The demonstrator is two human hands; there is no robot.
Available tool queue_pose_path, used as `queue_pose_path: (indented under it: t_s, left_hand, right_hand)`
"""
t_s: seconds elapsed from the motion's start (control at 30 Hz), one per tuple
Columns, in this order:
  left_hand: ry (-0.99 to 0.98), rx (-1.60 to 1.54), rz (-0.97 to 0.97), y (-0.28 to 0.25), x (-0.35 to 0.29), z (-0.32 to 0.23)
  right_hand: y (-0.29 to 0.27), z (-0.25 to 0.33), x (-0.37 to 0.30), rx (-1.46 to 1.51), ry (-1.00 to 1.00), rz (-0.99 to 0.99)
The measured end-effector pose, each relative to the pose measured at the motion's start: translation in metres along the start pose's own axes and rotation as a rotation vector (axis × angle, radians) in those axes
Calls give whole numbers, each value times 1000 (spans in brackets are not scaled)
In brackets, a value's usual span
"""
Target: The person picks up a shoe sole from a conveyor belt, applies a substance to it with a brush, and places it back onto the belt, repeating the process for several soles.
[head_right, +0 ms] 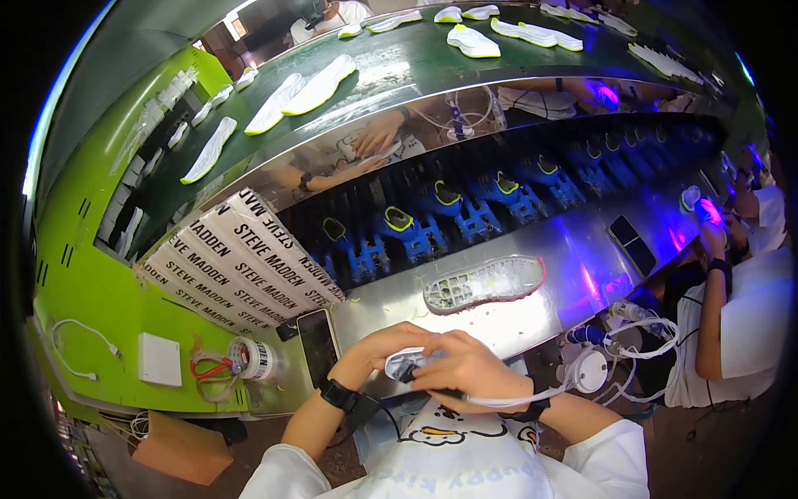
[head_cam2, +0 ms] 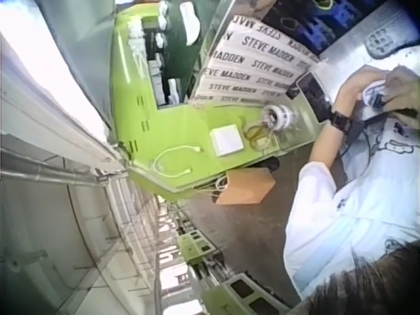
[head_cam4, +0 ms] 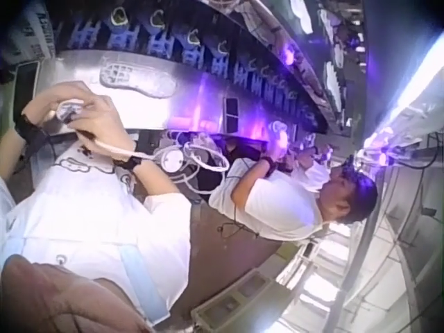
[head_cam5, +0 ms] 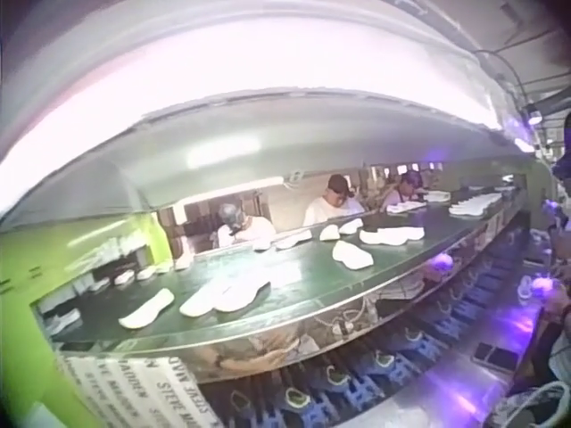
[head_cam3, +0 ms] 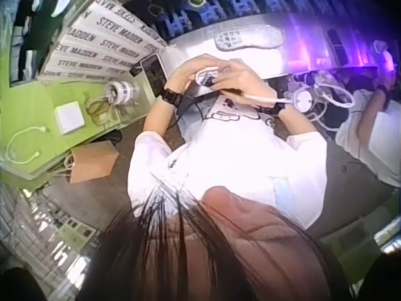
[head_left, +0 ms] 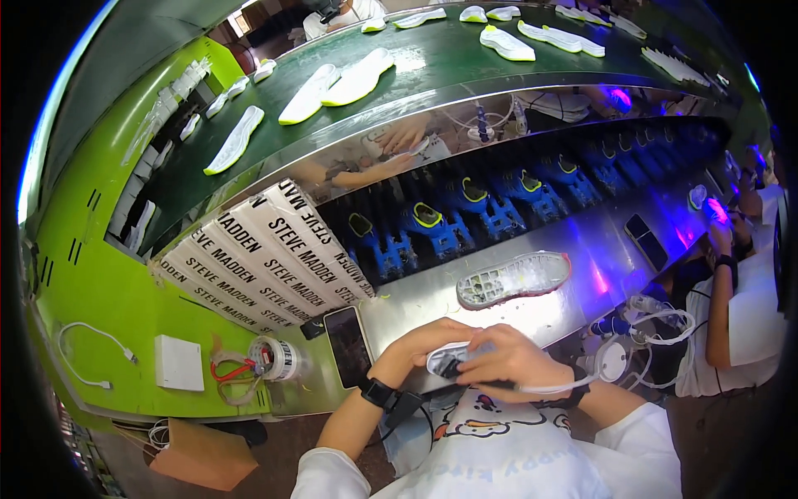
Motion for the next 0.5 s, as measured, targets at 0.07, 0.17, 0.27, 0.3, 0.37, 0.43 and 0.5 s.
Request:
queue_pose_path:
  t_s: [0.07,0.17,0.27,0.3,0.37,0.43,0.5]
  left_hand:
    - [11,323,-109,-1,-3,-10]
    - [-120,65,-3,-23,-2,10]
    - [632,-1212,425,7,-5,11]
    - [678,-1121,234,24,-4,6]
    - [727,-1055,-28,40,1,11]
    - [704,-1104,-37,39,11,18]
    - [623,-1201,-81,34,14,29]
  right_hand:
    - [6,-4,-12,48,7,218]
    - [-22,-19,-23,479,333,6]
    - [-28,-30,-13,611,606,-382]
    - [-14,-28,-16,659,687,-394]
    - [6,-29,-21,593,786,-284]
    - [4,-41,-12,600,785,-462]
    - [-5,-42,-5,195,500,-656]
Point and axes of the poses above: each hand's wrist, its own x-axis towards the middle knuckle, its own y-axis out of the palm, z = x × y, the point moved 4 cm from there along x, towards the middle knuckle, and after that the axes turned 4 degrees about -z, right-handed, at the moved point
